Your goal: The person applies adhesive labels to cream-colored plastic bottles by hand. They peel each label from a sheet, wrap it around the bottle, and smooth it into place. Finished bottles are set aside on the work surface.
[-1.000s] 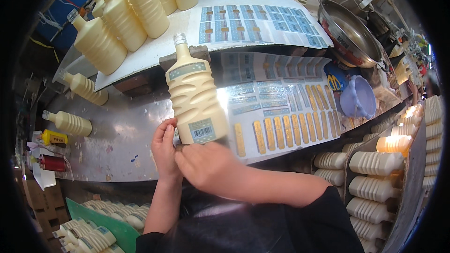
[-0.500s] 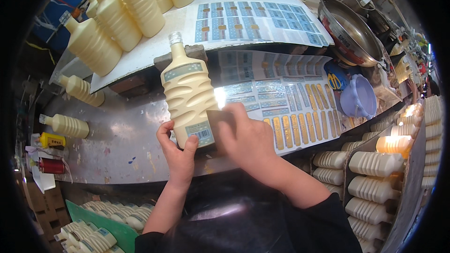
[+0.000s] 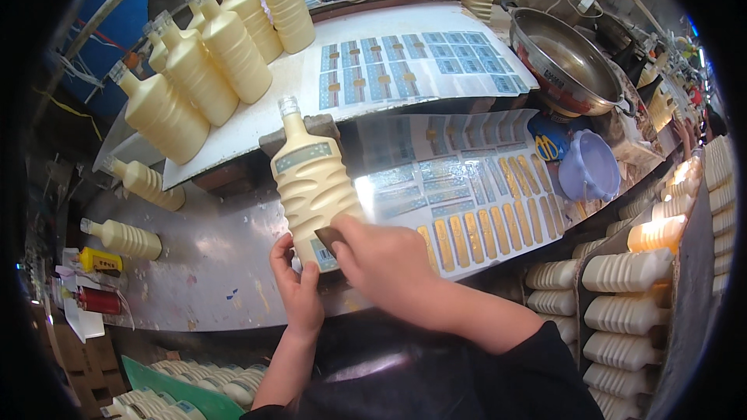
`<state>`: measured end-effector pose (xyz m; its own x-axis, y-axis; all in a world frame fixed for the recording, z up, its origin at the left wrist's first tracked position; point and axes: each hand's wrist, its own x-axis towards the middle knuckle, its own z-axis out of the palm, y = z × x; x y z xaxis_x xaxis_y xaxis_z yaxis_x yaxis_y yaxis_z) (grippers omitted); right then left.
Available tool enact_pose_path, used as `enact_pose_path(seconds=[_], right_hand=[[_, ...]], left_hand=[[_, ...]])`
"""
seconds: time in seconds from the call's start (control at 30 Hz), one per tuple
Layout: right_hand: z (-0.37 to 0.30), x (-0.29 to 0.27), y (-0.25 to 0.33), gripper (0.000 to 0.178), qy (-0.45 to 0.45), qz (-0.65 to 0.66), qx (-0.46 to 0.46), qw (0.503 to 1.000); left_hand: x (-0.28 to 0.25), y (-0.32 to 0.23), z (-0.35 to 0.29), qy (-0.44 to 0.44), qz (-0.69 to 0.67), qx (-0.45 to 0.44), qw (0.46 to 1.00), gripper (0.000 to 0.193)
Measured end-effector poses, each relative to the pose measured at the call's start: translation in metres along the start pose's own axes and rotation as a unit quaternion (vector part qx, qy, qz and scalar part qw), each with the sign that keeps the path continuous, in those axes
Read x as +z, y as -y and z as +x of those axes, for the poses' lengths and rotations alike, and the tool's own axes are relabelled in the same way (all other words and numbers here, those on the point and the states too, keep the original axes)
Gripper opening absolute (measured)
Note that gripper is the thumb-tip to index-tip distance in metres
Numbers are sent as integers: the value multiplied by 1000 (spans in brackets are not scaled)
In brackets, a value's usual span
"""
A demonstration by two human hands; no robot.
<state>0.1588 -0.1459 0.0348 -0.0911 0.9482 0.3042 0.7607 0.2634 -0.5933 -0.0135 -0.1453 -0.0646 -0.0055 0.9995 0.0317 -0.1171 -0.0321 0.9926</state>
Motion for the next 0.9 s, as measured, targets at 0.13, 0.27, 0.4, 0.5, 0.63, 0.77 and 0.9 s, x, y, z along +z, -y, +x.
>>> enact_pose_path(seconds=[0.13, 0.27, 0.4, 0.5, 0.63, 0.77, 0.9], right_hand=[[-6, 6, 12, 18, 24, -8, -65, 998], [-7, 6, -10, 20, -9, 24, 8, 1000], [-17, 4, -37, 24, -86, 59, 83, 991], [-21, 7, -30, 25, -145, 70, 14, 987], [-29, 15, -14, 30, -126, 81, -203, 968], [-29, 2, -13, 32, -88, 197, -120, 969], [-16, -6, -23, 24, -42, 224, 43, 973]], left_hand=[[-3, 16, -3, 48, 57, 32, 997, 89], [-12, 34, 1, 32, 192, 70, 978, 90], [-16, 37, 6, 6, 185, 86, 979, 77], [-13, 29, 5, -19, 135, 74, 988, 74], [-11, -7, 10, -27, 310, 243, 919, 72], [-11, -38, 15, -5, 386, 338, 859, 77], [-6, -17, 16, -18, 304, 271, 913, 76]])
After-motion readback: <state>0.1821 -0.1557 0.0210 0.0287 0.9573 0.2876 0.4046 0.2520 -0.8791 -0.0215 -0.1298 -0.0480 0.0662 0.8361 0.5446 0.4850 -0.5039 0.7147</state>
